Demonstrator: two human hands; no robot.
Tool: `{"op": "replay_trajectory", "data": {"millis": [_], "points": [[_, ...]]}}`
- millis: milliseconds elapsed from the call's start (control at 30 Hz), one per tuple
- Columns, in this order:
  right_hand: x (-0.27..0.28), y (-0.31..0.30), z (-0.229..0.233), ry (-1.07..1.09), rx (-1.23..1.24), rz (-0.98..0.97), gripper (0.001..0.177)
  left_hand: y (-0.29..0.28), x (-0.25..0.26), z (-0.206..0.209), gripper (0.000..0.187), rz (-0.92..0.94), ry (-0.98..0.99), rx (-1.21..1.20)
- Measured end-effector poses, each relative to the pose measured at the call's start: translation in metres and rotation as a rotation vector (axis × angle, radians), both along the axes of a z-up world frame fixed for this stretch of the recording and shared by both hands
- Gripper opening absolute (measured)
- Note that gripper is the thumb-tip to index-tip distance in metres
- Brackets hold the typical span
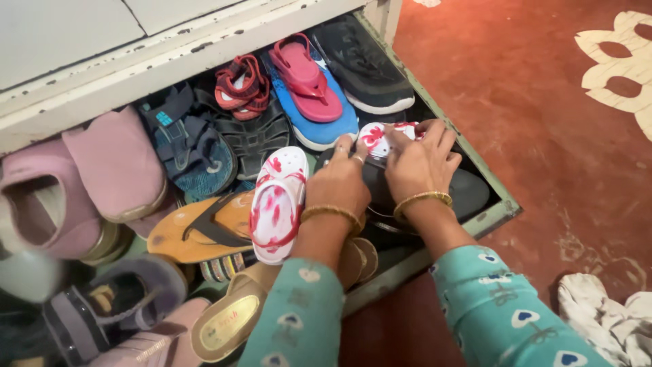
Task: The person organizes a drawer full of footwear by hand. They pick up various shoes and sandals, reposition them, and arrange them neatly within the drawer.
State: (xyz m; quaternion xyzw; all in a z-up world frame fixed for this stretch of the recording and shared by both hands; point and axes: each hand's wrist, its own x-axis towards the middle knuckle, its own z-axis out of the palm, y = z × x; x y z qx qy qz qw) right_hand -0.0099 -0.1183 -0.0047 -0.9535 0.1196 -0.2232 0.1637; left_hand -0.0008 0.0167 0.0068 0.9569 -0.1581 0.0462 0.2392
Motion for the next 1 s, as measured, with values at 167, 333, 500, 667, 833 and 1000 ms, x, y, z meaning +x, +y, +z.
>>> {"op": "replay_trajectory", "data": {"millis": [167,333,500,667,833,1000], "points": [[0.002,-0.005,-0.007,-0.039,-0.132,0.083,0.038,-0.007,0.011,0.005,0.036,0.000,0.044,0.054],[0.004,-0.005,-0.022,-0.037,-0.106,0.120,0.032,-0.020,0.036,0.000,0.030,-0.013,0.044,0.120],[0.014,-0.017,-0.019,-0.009,-0.079,0.177,0.044,-0.027,0.044,-0.005,0.031,-0.014,0.098,0.124],[0.008,-0.015,0.014,0.383,-0.060,0.109,0.040,-0.025,0.026,-0.004,0.028,0.016,0.109,0.092],[0.011,-0.023,-0.010,0.296,-0.048,0.159,0.052,-0.026,0.019,-0.012,0.051,0.060,-0.016,-0.016],[0.017,-0.029,-0.037,0.204,0.034,0.214,0.064,-0.032,0.040,0.000,0.051,0.009,0.080,0.165]]}}
